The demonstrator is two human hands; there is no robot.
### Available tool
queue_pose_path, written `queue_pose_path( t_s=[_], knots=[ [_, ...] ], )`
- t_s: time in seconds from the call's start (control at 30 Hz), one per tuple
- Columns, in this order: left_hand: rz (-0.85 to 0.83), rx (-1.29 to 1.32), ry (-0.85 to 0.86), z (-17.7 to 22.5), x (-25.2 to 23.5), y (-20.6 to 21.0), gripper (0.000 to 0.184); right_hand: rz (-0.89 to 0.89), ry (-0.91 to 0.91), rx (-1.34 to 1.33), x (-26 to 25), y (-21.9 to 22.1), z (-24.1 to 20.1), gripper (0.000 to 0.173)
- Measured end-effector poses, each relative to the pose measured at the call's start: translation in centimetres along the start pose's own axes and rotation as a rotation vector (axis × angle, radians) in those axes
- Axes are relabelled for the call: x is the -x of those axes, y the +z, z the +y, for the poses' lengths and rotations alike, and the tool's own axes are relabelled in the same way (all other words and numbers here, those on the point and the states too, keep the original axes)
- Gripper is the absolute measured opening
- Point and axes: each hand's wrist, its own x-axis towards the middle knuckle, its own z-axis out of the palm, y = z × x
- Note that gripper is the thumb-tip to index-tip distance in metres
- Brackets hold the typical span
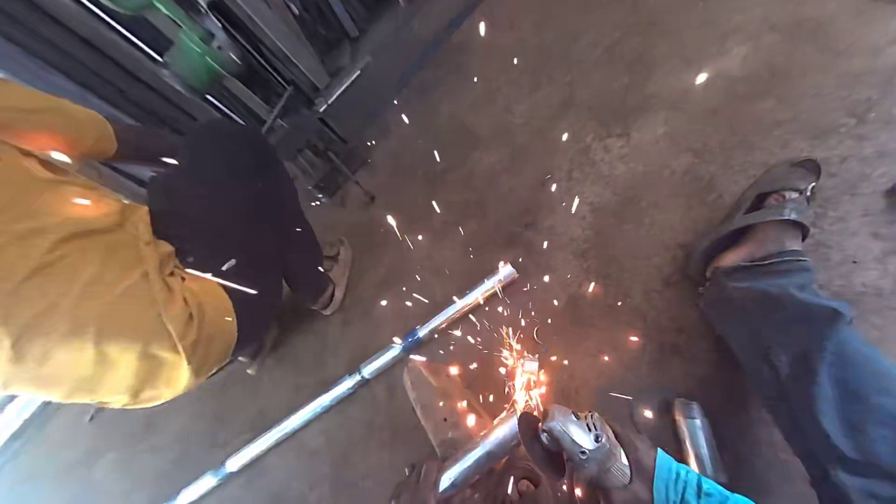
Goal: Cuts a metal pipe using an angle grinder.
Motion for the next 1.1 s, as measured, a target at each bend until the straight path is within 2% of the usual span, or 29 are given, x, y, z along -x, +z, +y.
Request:
queue_pose_path(
  t_s=[0.17,0.33,0.47,0.57,0.7,0.8,0.9,0.93,0.97,1.0,1.03,1.1],
  knots=[
    [-0.067,-0.006,-0.059,0.8,-0.2,-0.7,0.072,-0.073,0.052,0.101,0.1,-0.8,-0.5,0.104],
    [0.061,-0.05,-0.004,-0.4,0.2,1.0,0.072,-0.097,0.105,0.17,-0.3,-1.6,-0.6,0.106],
    [0.035,0.002,-0.012,-0.1,0.2,0.5,0.074,-0.086,0.109,0.21,-0.3,-2.0,-1.1,0.104],
    [0.122,-0.052,0.057,-1.0,0.3,1.4,0.074,-0.138,0.244,0.378,-0.2,-3.6,-2.0,0.103],
    [0.113,-0.044,0.007,0.3,0.4,0.8,0.074,-0.15,0.249,0.388,-0.5,-3.7,-2.9,0.102],
    [-0.034,-0.014,-0.043,1.0,0.1,-0.9,0.073,-0.151,0.253,0.413,-0.9,-3.6,-2.6,0.104],
    [-0.407,-0.013,-0.167,1.8,-1.4,-3.5,0.079,-0.161,0.285,0.425,-0.9,-4.0,-2.9,0.106],
    [-0.403,-0.017,-0.155,1.8,-1.5,-3.5,0.079,-0.153,0.276,0.419,-0.8,-3.9,-3.0,0.104],
    [-0.301,-0.011,-0.114,1.6,-1.0,-2.8,0.077,-0.143,0.264,0.412,-0.8,-3.8,-3.1,0.104],
    [-0.103,-0.015,-0.051,1.0,-0.2,-1.2,0.075,-0.132,0.259,0.421,-0.8,-3.7,-3.2,0.104],
    [-0.014,-0.006,-0.041,0.5,0.2,0.0,0.074,-0.125,0.267,0.447,-0.9,-3.7,-3.2,0.105],
    [0.02,0.039,-0.048,0.7,0.6,0.1,0.074,-0.147,0.328,0.509,-1.1,-4.0,-3.8,0.107]
  ],
)
